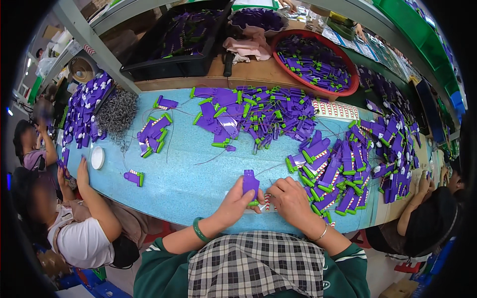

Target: The person assembles small purple and green plastic components by hand at a workbench. They pick up a purple piece, attach a green piece, and place the finished unit on the table, repeating this process continuously.

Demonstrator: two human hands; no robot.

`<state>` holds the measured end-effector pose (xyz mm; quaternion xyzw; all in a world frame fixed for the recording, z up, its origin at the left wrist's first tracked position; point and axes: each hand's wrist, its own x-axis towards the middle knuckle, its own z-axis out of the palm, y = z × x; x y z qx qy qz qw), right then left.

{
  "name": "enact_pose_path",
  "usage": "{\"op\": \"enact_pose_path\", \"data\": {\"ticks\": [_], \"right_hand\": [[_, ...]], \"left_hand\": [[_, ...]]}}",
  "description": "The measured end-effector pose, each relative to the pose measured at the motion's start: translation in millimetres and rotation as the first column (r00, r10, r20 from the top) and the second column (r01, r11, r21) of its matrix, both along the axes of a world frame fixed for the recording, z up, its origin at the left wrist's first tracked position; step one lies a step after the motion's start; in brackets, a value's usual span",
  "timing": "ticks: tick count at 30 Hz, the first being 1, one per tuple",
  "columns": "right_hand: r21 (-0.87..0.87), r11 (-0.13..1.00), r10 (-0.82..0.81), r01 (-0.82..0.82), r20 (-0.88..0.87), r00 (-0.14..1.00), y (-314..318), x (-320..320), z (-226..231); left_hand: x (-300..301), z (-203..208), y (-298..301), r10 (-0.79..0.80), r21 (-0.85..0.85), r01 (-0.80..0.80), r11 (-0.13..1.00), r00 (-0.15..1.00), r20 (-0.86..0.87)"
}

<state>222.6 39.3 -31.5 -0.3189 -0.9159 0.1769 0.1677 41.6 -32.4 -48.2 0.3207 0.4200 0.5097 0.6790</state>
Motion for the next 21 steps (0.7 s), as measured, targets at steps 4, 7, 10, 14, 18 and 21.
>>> {"op": "enact_pose_path", "data": {"ticks": [4, 7, 10, 14, 18, 21], "right_hand": [[-0.014, 1.0, -0.021, 0.021, -0.021, 1.0, 1, -5, -3], [-0.036, 0.999, -0.018, 0.016, -0.051, 0.999, 3, -7, -9], [-0.066, 0.998, -0.001, -0.004, -0.077, 0.997, 4, -6, -11], [-0.265, 0.961, 0.027, -0.085, -0.214, 0.976, 14, 1, 0], [-0.423, 0.904, -0.037, -0.059, -0.215, 0.976, 19, 8, 27], [-0.352, 0.934, -0.054, -0.054, -0.289, 0.956, 19, 2, 44]], "left_hand": [[2, -12, -2, -0.019, 0.007, 0.02, 1.0, 0.998, -0.066], [-1, -13, -1, -0.018, -0.029, 0.016, 0.999, 0.999, -0.04], [-1, -16, -2, -0.001, -0.045, 0.0, 0.999, 1.0, -0.022], [-3, -13, -1, -0.003, -0.046, -0.002, 0.999, 0.994, -0.109], [-5, 3, 3, -0.049, 0.131, 0.129, 0.983, 0.872, -0.488], [-4, 16, 7, -0.043, 0.062, 0.076, 0.995, 0.906, -0.421]]}}
